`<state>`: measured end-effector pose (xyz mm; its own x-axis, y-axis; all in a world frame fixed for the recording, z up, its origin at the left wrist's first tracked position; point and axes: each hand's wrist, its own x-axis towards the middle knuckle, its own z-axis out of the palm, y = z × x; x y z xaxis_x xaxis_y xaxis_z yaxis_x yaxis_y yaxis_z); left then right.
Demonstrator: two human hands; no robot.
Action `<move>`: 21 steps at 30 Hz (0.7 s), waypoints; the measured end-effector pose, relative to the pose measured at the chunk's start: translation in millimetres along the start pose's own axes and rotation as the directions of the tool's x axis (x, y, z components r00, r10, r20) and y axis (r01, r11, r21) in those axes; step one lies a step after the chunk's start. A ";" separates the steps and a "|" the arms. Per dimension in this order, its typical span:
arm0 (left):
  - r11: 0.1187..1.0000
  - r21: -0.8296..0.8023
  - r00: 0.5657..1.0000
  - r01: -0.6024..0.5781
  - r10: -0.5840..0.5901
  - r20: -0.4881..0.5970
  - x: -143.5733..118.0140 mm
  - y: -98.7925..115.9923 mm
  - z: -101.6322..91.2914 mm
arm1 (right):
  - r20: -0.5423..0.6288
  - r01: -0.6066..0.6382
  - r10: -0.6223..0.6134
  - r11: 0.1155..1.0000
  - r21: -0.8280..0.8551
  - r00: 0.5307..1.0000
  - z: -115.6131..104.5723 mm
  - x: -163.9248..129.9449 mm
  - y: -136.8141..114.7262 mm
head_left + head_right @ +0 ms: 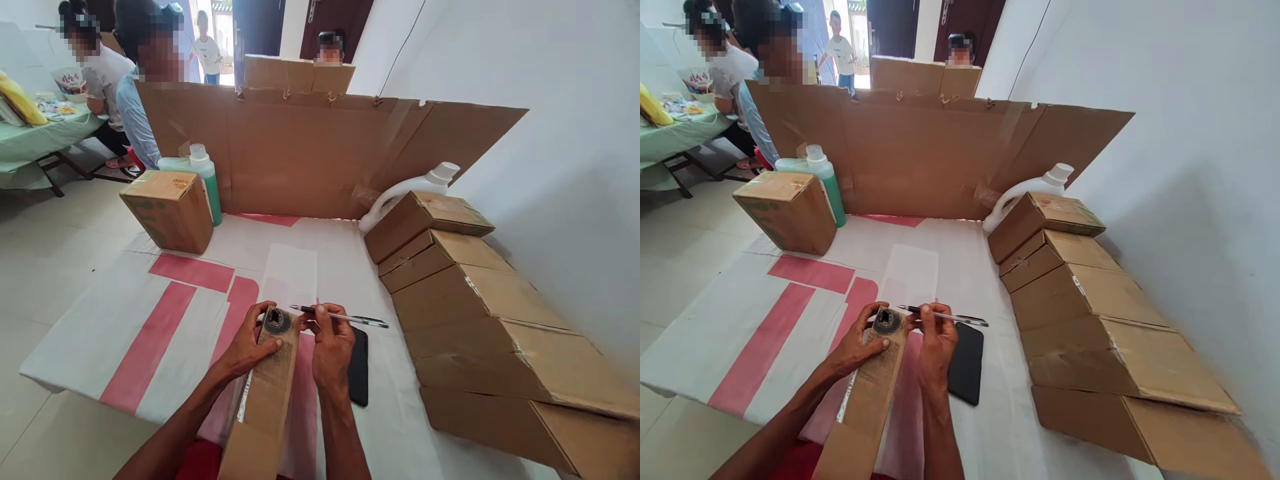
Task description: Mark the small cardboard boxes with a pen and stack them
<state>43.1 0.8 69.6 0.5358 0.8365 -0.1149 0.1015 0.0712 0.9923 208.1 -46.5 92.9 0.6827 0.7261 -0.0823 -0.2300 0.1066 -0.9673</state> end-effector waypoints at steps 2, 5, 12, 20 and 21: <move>1.000 -0.002 1.000 -0.012 0.012 -0.020 0.3 0.4 0.9 | 0.055 0.028 -0.024 0.997 -0.073 0.998 9.9 -9.4 3.1; 1.000 -0.005 0.999 -0.013 0.013 -0.031 -0.1 2.1 1.5 | 0.136 0.106 -0.080 0.974 -0.202 0.987 12.0 -15.7 6.7; 1.000 -0.014 1.000 -0.008 0.007 -0.028 -1.0 6.9 1.3 | 0.270 0.134 -0.066 0.961 -0.242 0.961 2.3 -12.3 -1.7; 0.999 -0.043 1.000 0.008 -0.007 0.013 -0.8 -0.3 1.3 | 0.214 0.008 0.038 0.978 -0.208 0.976 6.9 36.8 -4.2; 0.999 -0.039 1.000 0.006 -0.006 0.006 -0.6 -0.7 1.1 | 0.204 0.027 0.027 0.966 -0.257 0.979 7.5 47.0 -6.9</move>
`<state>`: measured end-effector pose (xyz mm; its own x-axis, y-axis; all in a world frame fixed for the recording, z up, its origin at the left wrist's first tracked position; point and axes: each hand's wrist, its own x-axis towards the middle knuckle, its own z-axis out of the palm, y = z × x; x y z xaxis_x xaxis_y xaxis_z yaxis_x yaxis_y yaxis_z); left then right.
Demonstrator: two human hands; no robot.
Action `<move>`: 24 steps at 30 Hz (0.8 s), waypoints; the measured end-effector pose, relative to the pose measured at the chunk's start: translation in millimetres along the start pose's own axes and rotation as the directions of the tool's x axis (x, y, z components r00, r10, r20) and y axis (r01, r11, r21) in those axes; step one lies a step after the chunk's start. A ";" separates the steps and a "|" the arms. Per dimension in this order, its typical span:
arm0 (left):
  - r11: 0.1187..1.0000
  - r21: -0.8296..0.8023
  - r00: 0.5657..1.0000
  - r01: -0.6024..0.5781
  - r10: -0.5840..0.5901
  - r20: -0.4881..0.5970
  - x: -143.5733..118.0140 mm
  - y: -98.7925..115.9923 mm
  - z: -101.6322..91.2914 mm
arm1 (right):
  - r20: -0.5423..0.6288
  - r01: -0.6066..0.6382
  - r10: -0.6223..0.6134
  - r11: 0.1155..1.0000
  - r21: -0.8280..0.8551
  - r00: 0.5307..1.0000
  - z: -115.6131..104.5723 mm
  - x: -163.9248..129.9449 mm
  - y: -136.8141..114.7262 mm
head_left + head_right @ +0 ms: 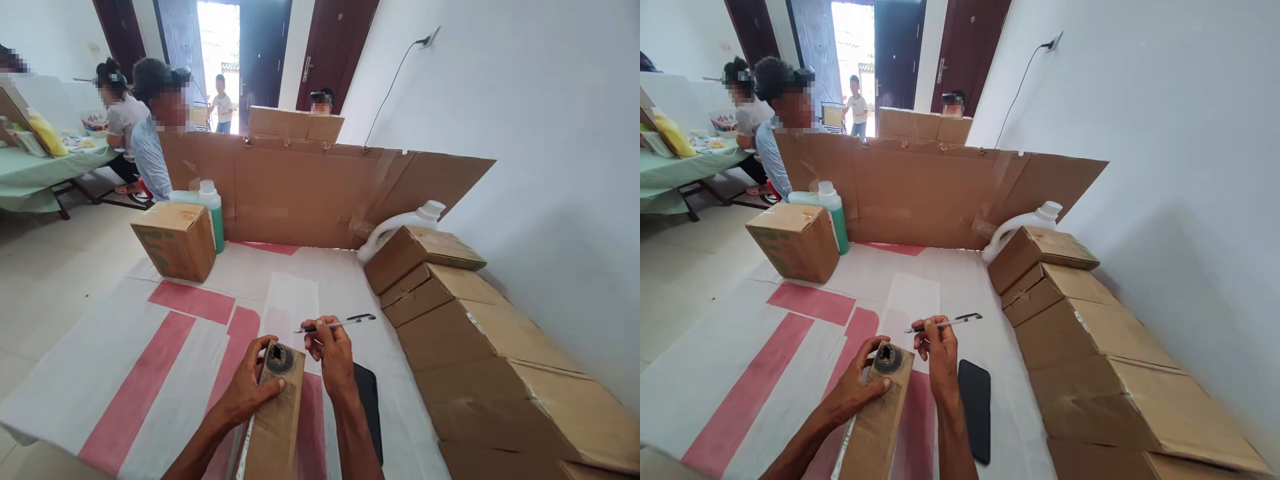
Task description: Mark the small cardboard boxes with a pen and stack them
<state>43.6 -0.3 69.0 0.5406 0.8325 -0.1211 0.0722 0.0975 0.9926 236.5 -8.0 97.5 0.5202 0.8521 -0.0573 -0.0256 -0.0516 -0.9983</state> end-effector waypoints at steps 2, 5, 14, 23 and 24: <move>1.000 0.001 1.000 0.003 -0.003 -0.010 0.1 0.0 -0.5 | -0.034 -0.003 -0.001 0.993 -0.115 0.999 -8.0 17.6 -2.8; 1.000 -0.013 1.000 0.002 -0.002 -0.011 0.1 -0.3 -1.3 | -0.051 -0.053 0.039 0.948 -0.313 0.998 -25.5 30.4 5.5; 0.999 -0.004 0.999 -0.034 0.034 -0.013 3.4 -8.3 -5.3 | -0.081 -0.186 0.219 0.513 -0.838 0.972 -19.8 -21.6 59.2; 0.999 0.034 0.999 0.032 -0.032 0.016 2.9 -4.3 -10.4 | -0.380 -0.399 0.120 0.306 -0.864 0.917 -69.7 -73.7 45.3; 0.999 0.033 0.999 0.031 -0.031 0.016 2.6 -3.0 -10.5 | -0.418 -0.437 0.128 0.284 -0.853 0.900 -77.0 -78.4 46.9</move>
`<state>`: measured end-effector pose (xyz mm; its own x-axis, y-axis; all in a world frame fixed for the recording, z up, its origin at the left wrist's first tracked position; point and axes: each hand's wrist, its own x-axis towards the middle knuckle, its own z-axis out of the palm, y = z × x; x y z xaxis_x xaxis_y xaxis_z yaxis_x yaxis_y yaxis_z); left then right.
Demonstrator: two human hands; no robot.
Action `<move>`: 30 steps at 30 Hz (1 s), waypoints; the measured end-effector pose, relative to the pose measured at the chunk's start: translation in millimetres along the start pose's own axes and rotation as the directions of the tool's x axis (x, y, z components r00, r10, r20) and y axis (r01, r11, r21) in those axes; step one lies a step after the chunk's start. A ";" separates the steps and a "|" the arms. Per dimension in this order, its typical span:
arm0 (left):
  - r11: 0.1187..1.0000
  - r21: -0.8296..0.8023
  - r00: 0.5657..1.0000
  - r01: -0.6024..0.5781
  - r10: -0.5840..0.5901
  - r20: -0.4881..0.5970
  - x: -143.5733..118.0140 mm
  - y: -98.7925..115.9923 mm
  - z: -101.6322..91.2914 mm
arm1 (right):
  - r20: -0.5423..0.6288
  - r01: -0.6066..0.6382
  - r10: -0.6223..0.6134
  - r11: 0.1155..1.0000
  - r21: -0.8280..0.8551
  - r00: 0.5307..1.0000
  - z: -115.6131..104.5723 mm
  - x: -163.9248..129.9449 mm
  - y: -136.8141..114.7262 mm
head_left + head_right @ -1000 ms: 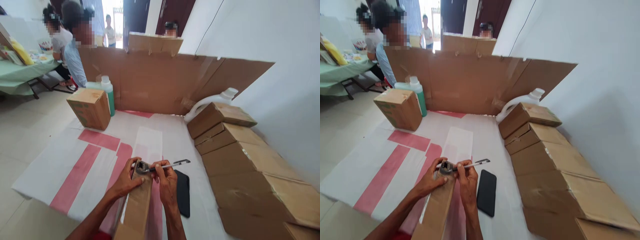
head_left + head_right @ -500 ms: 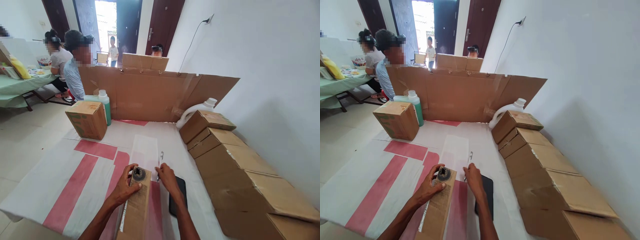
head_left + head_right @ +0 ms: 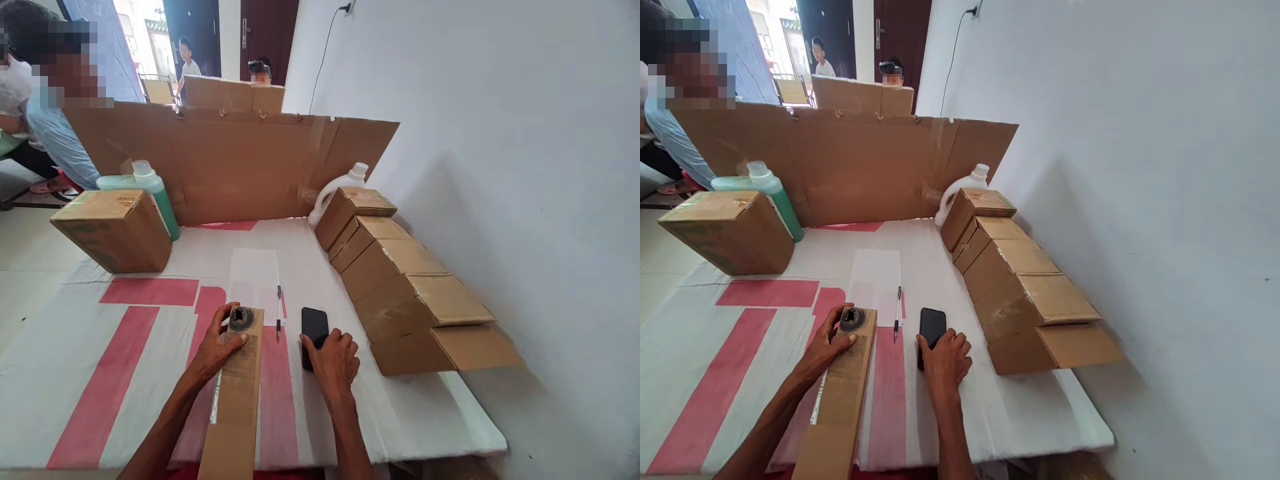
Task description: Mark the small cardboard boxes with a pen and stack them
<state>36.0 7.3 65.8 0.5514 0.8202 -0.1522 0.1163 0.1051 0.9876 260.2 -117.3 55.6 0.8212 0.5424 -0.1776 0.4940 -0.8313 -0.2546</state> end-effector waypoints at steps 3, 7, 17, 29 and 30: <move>1.000 0.003 1.000 -0.006 0.006 -0.010 -0.2 3.2 -0.3 | 0.035 -0.035 0.035 0.999 -0.006 0.999 3.5 -0.8 15.1; 1.000 0.006 1.000 -0.006 0.007 -0.009 -0.4 4.5 0.1 | 0.070 -0.065 0.060 0.996 0.069 0.996 10.0 3.1 16.4; 0.999 -0.041 1.000 -0.010 0.011 0.014 -0.3 -6.3 0.8 | 0.154 -0.027 -0.049 0.892 0.452 0.987 15.6 8.3 18.1; 0.999 -0.041 1.000 -0.009 0.010 0.012 -1.9 -1.7 3.4 | 0.500 -0.598 -0.464 -0.084 0.797 0.731 -69.4 -61.3 -36.0; 0.999 -0.043 1.000 -0.018 0.018 0.010 -1.8 -1.7 3.5 | 0.489 -0.636 -0.531 -0.129 0.761 0.692 -74.5 -65.1 -49.0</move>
<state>37.7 3.7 64.3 0.5614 0.8165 -0.1346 0.0706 0.1148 0.9909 203.9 -120.9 150.5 0.1666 0.8759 -0.4527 -0.8034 -0.1456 -0.5774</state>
